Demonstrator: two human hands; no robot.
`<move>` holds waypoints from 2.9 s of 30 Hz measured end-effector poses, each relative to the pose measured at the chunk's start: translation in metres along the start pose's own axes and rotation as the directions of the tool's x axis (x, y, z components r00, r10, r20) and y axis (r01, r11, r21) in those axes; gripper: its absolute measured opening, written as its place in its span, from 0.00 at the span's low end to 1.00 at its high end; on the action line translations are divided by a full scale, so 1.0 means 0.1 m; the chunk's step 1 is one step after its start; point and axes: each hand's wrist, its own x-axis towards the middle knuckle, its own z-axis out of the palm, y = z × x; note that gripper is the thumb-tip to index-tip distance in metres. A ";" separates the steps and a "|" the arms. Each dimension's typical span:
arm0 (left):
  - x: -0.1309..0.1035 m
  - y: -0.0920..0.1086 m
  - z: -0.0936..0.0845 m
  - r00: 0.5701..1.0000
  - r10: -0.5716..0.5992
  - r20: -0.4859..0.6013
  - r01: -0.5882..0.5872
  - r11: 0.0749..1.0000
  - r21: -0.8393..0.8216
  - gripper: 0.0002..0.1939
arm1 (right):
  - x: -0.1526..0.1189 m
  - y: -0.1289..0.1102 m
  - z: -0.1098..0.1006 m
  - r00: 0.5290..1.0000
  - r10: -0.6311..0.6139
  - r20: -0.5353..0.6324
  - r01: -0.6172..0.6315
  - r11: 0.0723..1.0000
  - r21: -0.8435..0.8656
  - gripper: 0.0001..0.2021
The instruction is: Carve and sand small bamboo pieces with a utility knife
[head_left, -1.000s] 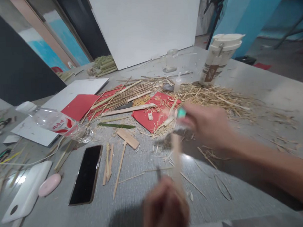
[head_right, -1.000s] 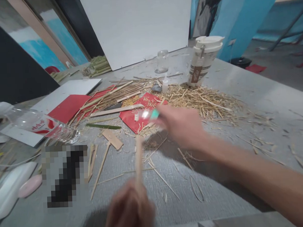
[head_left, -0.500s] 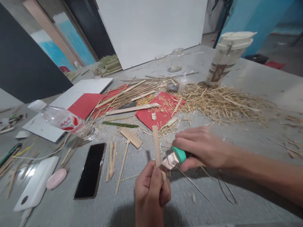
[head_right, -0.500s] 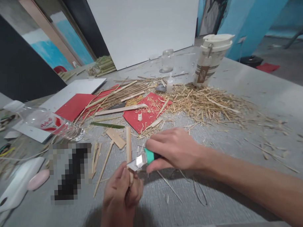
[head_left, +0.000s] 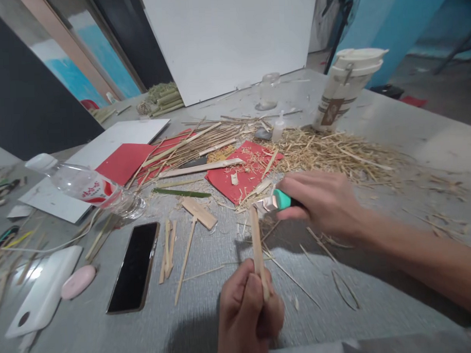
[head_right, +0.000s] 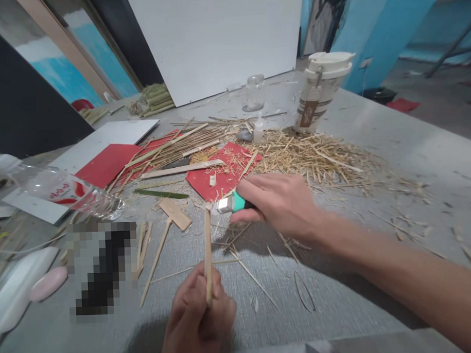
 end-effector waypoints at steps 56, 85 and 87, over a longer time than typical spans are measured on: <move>0.14 -0.12 -0.06 0.986 0.066 -0.156 -0.097 0.975 -0.200 0.21 | -0.03 -0.15 0.10 0.943 -0.212 0.255 0.057 0.862 0.503 0.32; -0.08 -0.05 0.12 0.967 -0.253 0.011 0.253 0.967 0.026 0.33 | 0.00 0.34 0.02 0.843 0.536 0.039 -0.535 0.829 0.163 0.30; -0.07 0.05 0.09 0.963 -0.210 -0.167 0.242 0.950 0.199 0.28 | -0.02 0.44 0.05 0.775 0.619 0.125 -0.615 0.694 0.374 0.31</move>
